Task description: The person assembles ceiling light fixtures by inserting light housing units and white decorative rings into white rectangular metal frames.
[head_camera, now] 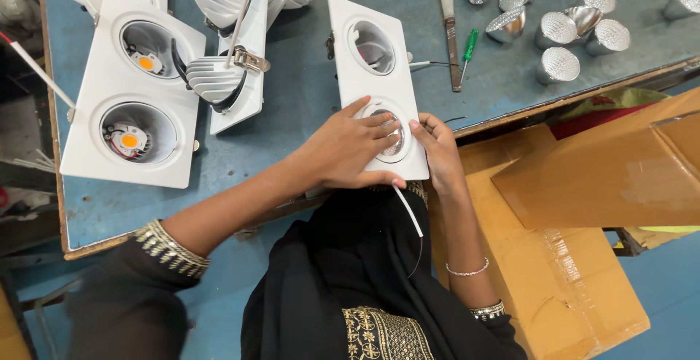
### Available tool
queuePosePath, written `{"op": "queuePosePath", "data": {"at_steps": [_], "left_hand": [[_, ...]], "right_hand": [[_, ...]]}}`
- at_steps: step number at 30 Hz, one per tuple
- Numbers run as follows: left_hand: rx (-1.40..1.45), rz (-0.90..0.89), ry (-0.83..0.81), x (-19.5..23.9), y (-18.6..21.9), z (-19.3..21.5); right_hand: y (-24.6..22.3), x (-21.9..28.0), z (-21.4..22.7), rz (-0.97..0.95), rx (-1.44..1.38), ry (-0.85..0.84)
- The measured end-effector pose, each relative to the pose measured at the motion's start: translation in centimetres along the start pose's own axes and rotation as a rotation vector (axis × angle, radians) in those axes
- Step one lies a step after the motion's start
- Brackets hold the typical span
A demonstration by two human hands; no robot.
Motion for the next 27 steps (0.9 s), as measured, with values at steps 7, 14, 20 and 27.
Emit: {"op": "queuePosePath", "data": {"at_steps": [7, 14, 20, 27], "left_hand": [[0.019, -0.044, 0.021, 0.7, -0.9, -0.5], [0.066, -0.025, 0.048, -1.0, -0.8, -1.3], [0.047, -0.047, 0.086, -1.7, -0.7, -1.4], [0.124, 0.032, 0.023, -0.6, -0.3, -0.9]], "right_hand": [[-0.5, 0.1, -0.7, -0.033, -0.026, -0.049], [-1.8, -0.5, 0.1, -0.213, -0.17, -0.275], [-1.5, -0.9, 1.1, -0.272, -0.223, -0.353], [-0.8, -2.1, 1.4, -0.271, -0.196, -0.326]]}}
Point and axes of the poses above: each hand's wrist, its own x-axis away from the middle knuckle, its own z-axis out of the back of the hand, y = z × x, the point moved 1 cm from there along -x, towards the middle knuckle, and after that the axes turned 12 degrees about -z, right-handed, at the moved point
